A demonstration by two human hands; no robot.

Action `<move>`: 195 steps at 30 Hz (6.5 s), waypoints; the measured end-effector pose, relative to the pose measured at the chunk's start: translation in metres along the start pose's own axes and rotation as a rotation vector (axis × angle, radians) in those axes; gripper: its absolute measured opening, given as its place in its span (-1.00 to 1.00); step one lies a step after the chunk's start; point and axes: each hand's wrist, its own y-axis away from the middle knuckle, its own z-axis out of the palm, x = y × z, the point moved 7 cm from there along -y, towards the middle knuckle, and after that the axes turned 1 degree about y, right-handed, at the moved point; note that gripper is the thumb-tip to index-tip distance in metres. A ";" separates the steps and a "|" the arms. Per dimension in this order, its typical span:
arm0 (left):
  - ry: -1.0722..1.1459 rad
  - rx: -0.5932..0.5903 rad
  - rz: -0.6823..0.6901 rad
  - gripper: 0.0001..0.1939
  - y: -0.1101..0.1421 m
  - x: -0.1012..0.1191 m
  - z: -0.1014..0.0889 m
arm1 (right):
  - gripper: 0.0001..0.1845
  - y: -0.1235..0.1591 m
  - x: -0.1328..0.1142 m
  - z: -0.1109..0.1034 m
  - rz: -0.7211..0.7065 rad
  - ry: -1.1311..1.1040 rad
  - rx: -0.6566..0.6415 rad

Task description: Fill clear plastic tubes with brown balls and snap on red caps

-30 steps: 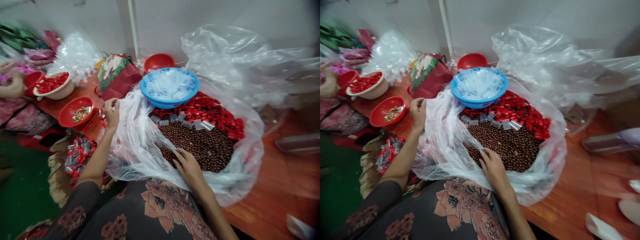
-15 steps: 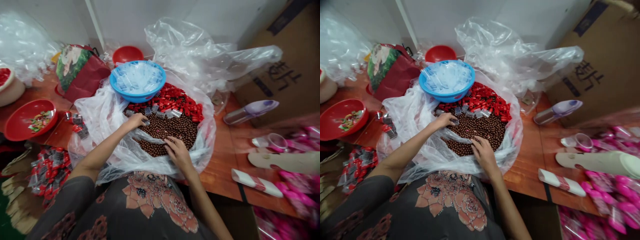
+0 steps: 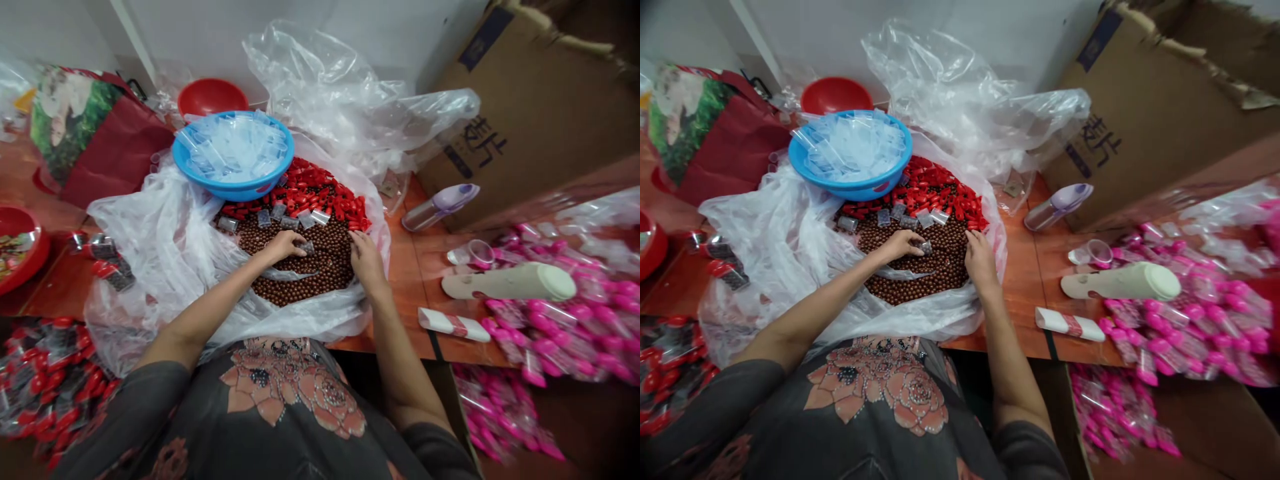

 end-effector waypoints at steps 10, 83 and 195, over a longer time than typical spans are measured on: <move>0.517 -0.072 -0.213 -0.82 0.015 -0.012 0.010 | -0.57 -0.038 0.017 0.013 0.110 0.334 -0.102; 1.057 0.001 -0.012 -0.53 0.096 0.038 0.010 | -0.69 0.035 -0.086 0.010 0.517 -1.209 -0.034; 0.619 0.844 -0.052 -0.66 0.178 0.001 -0.124 | -0.10 0.072 -0.164 0.061 -0.430 -0.074 -0.292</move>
